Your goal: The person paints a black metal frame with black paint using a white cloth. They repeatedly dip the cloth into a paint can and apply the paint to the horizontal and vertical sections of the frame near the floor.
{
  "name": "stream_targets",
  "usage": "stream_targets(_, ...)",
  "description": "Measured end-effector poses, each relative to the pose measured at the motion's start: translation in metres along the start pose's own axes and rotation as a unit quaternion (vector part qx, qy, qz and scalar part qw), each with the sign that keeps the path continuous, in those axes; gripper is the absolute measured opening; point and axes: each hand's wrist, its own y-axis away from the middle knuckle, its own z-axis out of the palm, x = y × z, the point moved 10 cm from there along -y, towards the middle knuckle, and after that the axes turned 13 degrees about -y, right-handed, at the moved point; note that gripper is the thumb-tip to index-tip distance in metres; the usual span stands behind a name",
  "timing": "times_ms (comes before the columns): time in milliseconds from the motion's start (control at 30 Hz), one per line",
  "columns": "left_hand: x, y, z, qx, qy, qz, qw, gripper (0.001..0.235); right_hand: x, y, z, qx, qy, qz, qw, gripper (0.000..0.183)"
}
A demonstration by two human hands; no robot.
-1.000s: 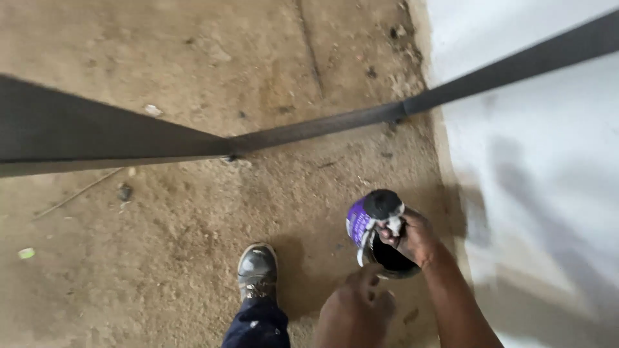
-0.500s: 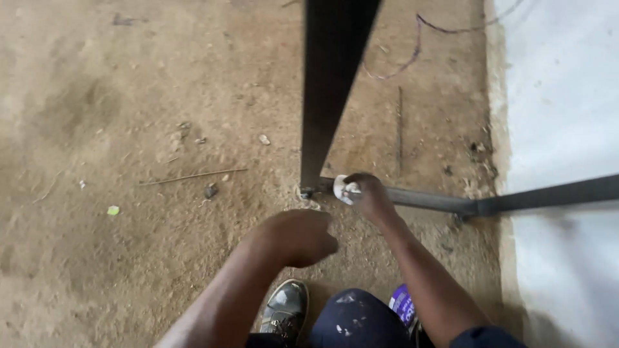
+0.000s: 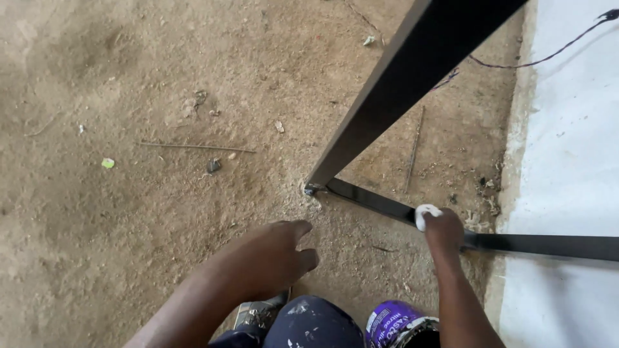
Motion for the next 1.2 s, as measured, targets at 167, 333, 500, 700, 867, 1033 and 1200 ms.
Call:
stream_targets(167, 0.009, 0.012, 0.004, -0.038, 0.064, -0.032, 0.997, 0.064, -0.102, 0.034, 0.062, -0.024, -0.157, -0.104, 0.982, 0.039)
stream_targets(333, 0.023, -0.002, 0.014, -0.018, 0.004, -0.003, 1.000, 0.056, -0.232, 0.072, 0.103, -0.085, -0.137, -0.229, 0.960, 0.020)
stream_targets(500, 0.019, -0.005, 0.022, -0.021, 0.003, 0.000, 1.000, 0.064, -0.123, 0.027, 0.065, -0.083, 0.055, -0.149, 0.984, 0.022)
stream_targets(700, 0.020, 0.005, 0.014, -0.002, 0.023, 0.010, 1.000, 0.065, 0.052, -0.036, -0.002, 0.012, 0.029, 0.127, 0.991, 0.046)
stream_targets(867, 0.045, -0.011, 0.017, 0.006, -0.026, 0.039, 0.999, 0.063, -0.091, -0.013, 0.153, -0.042, -0.155, -0.034, 0.987, 0.055)
stream_targets(1033, 0.066, -0.030, 0.034, 0.010, -0.059, 0.051, 0.997, 0.055, -0.160, 0.036, 0.115, 0.016, -0.062, -0.234, 0.970, 0.021)
stream_targets(1200, 0.060, -0.116, 0.068, 0.016, -0.063, 0.072, 0.995, 0.061, 0.060, -0.035, 0.021, 0.143, 0.122, -0.207, 0.960, 0.040)
